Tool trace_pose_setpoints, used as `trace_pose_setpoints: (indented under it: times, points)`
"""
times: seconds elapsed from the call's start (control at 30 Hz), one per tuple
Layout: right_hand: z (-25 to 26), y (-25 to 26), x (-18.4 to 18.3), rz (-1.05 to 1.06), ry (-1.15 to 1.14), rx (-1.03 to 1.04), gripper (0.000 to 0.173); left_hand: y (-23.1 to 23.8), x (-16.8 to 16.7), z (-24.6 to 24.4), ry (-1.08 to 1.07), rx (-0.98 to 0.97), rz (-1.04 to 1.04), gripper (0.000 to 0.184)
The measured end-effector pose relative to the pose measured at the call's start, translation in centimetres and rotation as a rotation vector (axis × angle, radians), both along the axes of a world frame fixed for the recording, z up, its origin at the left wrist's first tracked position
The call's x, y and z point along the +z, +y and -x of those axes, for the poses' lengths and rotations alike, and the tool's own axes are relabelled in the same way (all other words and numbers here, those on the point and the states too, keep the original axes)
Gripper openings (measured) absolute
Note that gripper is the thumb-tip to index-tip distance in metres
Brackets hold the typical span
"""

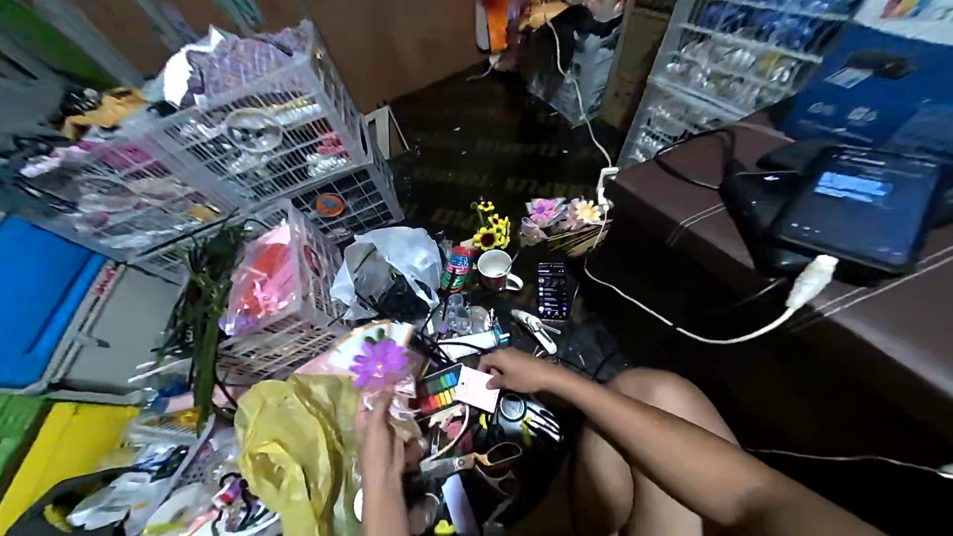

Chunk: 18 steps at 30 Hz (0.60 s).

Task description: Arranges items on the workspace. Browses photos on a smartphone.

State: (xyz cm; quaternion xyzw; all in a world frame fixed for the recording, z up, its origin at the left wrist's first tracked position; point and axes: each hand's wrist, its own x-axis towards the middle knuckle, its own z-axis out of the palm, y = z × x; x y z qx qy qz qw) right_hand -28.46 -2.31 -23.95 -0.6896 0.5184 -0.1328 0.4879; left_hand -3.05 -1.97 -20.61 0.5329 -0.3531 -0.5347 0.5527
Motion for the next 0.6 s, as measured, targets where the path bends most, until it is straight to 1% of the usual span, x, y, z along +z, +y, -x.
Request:
trace_pose_setpoints:
  times: [0.07,0.1,0.13,0.2,0.27,0.33,0.43,0.5,0.53,0.6]
  points:
    - [-0.5,-0.3,-0.7,-0.039,0.034,-0.025,0.032,-0.7,0.5,-1.1,-0.014,0.043,0.04,0.027]
    - [-0.8,-0.3,-1.1,-0.067,0.038,-0.04,0.032,-0.9,0.6,-1.3,-0.01,0.031,0.028,0.026]
    - [-1.3,-0.3,-1.3,-0.101,0.027,-0.057,0.033,-1.0,0.6,-1.3,-0.016,0.008,-0.003,0.026]
    - [-2.8,-0.4,-1.5,-0.168,-0.013,-0.064,0.033,-1.4,0.4,-1.6,-0.044,-0.066,-0.082,0.03]
    - [-5.0,-0.9,-1.5,-0.228,-0.051,-0.06,0.032,-1.9,-0.3,-2.0,-0.028,-0.078,-0.163,0.031]
    - [-7.5,-1.8,-1.8,-0.237,-0.095,-0.088,0.028,-2.2,-1.0,-2.8,0.014,-0.083,-0.196,0.034]
    - [-10.4,-2.9,-3.1,-0.253,-0.195,-0.208,0.029,-2.6,-1.7,-4.2,0.058,-0.086,-0.122,0.035]
    - [-12.0,-3.3,-4.1,-0.319,-0.258,-0.308,0.031,-3.0,-1.7,-5.0,0.098,-0.026,-0.083,0.037]
    - [-12.6,-3.4,-4.7,-0.324,-0.244,-0.328,0.031,-3.1,-1.6,-5.3,0.13,0.009,-0.079,0.037]
    - [-13.1,-3.4,-6.0,-0.246,-0.071,-0.286,0.033,-3.2,-1.3,-5.4,0.169,0.066,-0.086,0.032]
